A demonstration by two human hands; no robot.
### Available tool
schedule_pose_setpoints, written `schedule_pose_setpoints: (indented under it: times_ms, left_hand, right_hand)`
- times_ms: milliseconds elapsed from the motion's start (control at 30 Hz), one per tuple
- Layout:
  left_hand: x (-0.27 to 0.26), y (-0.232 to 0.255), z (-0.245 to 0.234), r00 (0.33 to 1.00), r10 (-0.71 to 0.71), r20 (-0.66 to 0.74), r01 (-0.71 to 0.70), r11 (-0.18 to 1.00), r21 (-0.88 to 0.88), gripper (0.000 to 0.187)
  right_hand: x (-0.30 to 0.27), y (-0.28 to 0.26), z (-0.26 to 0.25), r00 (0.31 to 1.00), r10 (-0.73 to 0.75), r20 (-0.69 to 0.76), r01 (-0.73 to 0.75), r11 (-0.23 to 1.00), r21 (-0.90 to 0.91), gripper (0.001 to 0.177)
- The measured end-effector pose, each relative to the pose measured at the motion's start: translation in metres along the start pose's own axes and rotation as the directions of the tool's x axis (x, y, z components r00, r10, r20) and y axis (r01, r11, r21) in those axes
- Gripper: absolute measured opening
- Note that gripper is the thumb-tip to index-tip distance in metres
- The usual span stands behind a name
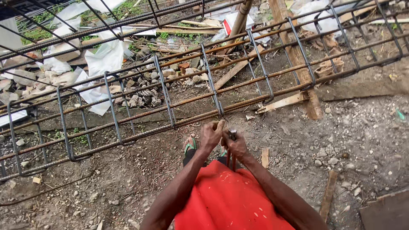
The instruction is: The person uses pliers to twist and secure wire ties around the intersections of a rebar grid. They repeatedly wrap the wire and tighten it to fasten the steel bars together.
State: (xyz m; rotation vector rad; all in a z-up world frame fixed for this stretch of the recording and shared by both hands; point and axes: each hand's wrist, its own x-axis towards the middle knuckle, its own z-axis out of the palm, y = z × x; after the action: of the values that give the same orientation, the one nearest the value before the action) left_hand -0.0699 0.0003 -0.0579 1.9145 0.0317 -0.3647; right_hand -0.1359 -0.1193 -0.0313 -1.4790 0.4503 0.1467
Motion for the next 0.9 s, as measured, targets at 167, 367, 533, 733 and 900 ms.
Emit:
schedule_pose_setpoints:
  times_ms: [167, 367, 533, 733, 900]
  left_hand:
    - [0.009, -0.004, 0.013, 0.957, -0.241, 0.161, 0.286, 0.878, -0.384, 0.028]
    - [0.000, 0.013, 0.012, 0.964, -0.233, 0.129, 0.266, 0.867, -0.420, 0.031]
    - [0.000, -0.006, 0.020, 0.964, -0.231, 0.130, 0.262, 0.908, -0.327, 0.029]
    - [-0.007, 0.020, 0.012, 0.965, -0.234, 0.117, 0.260, 0.910, -0.324, 0.027]
    - [-0.012, 0.029, 0.014, 0.990, -0.138, 0.031, 0.141, 0.979, -0.149, 0.026]
  right_hand:
    - [-0.015, -0.022, -0.004, 0.990, 0.034, -0.135, -0.059, 0.981, -0.185, 0.036]
    - [0.026, -0.097, -0.059, 0.968, 0.146, -0.204, -0.174, 0.976, -0.131, 0.032]
    - [-0.002, -0.160, -0.077, 0.907, 0.350, 0.233, -0.330, 0.936, -0.122, 0.034]
    - [-0.028, -0.110, -0.084, 0.915, 0.269, 0.301, -0.209, 0.954, -0.215, 0.056]
    - [-0.007, -0.074, -0.072, 0.917, 0.237, 0.321, 0.036, 0.751, -0.659, 0.094]
